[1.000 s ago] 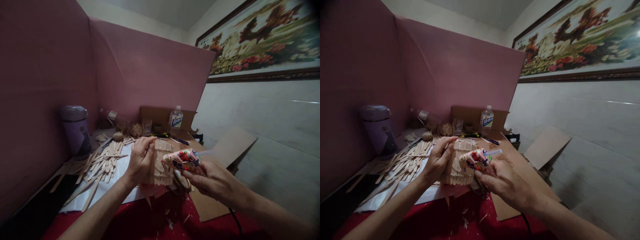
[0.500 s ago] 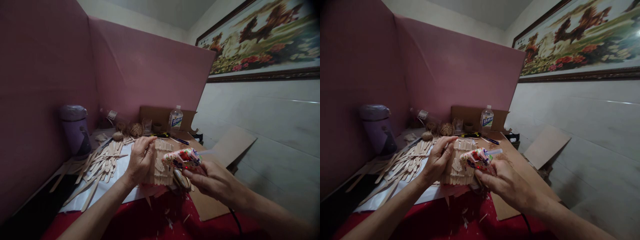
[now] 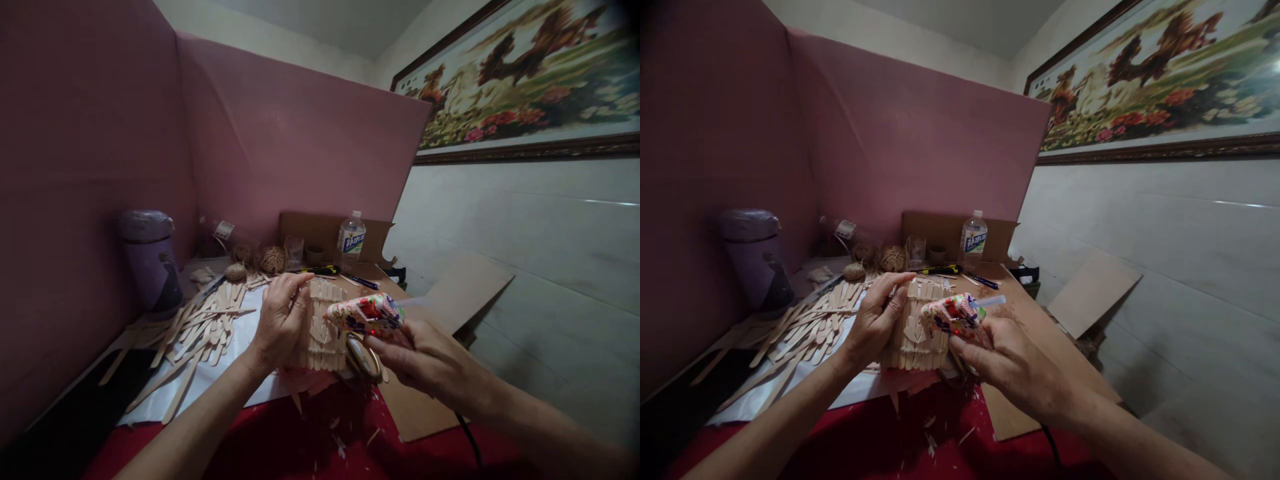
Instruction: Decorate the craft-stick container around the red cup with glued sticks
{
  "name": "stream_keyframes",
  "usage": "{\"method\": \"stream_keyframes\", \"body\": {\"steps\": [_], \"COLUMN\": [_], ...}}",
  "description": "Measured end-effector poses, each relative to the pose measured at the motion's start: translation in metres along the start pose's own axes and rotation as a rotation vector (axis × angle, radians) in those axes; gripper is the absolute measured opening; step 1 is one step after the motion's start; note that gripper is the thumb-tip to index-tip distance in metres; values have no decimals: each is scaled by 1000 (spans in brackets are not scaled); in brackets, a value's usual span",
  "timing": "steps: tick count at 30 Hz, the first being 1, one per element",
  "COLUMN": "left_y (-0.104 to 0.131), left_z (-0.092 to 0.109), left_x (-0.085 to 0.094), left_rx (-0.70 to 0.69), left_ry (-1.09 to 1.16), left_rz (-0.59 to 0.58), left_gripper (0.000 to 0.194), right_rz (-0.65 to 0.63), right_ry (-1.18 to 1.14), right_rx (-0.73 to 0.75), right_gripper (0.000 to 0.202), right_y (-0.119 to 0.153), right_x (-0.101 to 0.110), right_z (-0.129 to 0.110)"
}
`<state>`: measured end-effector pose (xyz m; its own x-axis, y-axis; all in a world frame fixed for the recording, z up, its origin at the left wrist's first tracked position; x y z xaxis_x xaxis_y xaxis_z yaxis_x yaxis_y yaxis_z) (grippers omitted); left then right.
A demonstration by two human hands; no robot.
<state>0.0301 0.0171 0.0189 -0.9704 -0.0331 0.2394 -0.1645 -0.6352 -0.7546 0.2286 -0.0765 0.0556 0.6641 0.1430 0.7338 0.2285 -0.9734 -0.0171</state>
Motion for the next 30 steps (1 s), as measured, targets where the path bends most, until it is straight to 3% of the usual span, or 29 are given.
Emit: {"method": "stream_keyframes", "body": {"steps": [4, 16, 30], "left_y": [0, 0, 0], "left_z": [0, 0, 2], "left_x": [0, 0, 0], "left_rx": [1, 4, 13], "left_ry": [-7, -21, -27], "left_rz": [-1, -7, -8], "left_gripper": [23, 23, 23], "right_rz": [4, -35, 18], "right_ry": [-2, -119, 61], "right_rx": [-83, -33, -59], "right_gripper": [46, 44, 46], "right_y": [0, 0, 2], "right_x": [-1, -3, -1], "right_z": [0, -1, -4]}}
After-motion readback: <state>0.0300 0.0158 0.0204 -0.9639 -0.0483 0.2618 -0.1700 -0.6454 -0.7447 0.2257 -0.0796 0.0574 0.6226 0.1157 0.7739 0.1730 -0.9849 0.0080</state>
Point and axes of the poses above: each hand's wrist, its own y-axis away from the middle knuckle, its own x-axis out of the back of the hand, z = x × y, the point moved 2 cm from there along -y, towards the middle knuckle, and after that the axes turned 8 degrees about y, right-handed, at the moved point
